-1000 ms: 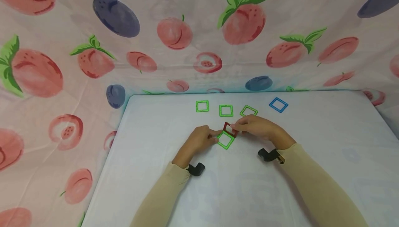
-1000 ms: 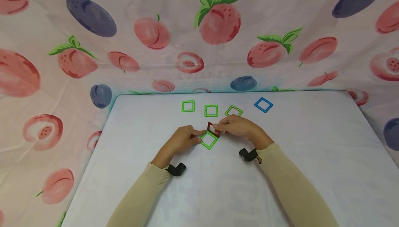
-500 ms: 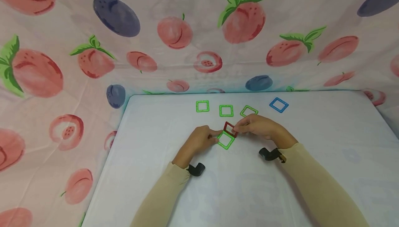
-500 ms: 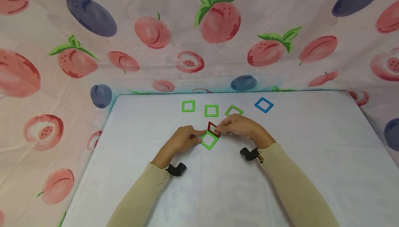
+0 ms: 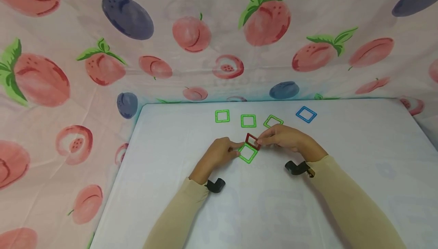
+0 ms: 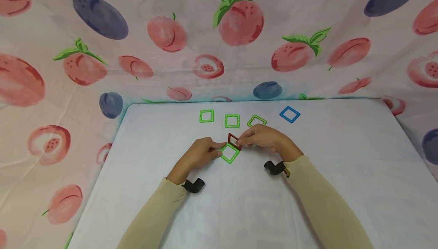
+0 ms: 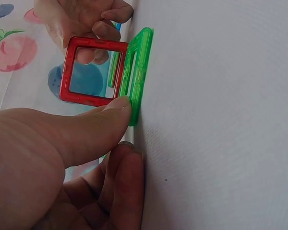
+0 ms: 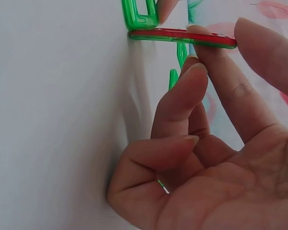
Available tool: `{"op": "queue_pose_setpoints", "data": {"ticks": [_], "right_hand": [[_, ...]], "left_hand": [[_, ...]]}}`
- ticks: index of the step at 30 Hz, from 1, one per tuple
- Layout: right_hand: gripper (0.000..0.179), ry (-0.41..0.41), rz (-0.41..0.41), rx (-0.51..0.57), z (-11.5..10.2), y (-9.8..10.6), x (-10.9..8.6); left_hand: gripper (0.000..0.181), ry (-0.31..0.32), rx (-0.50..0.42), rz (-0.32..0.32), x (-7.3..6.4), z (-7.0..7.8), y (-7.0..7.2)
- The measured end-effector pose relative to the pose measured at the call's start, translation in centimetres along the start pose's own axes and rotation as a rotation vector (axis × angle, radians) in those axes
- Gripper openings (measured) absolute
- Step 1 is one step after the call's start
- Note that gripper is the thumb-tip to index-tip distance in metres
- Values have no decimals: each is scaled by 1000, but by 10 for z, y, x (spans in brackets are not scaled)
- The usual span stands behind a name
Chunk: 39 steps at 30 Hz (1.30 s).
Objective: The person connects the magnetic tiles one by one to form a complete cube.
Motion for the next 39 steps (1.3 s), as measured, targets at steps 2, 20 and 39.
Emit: {"op": "queue_pose_setpoints", "data": {"ticks": [2, 20, 39], "right_hand": [[35, 3, -8, 11, 1, 1, 1], [32, 39, -7, 13, -2, -1, 3], [31, 35, -2, 24, -2, -2, 1]], "left_hand": [[36, 5, -5, 0, 0, 0, 0], [39, 15, -12, -16, 1, -1, 3], [41, 7, -33, -9, 0, 1, 4]]}}
Point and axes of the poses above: each hand's wrist, its own x-axis towards the middle knuckle, its own y-axis out of the back of the hand, z = x × y, the point moved 2 cm from there along x, towards the middle knuckle, and after that the axes turned 11 degrees about y, right-handed, at the moved point
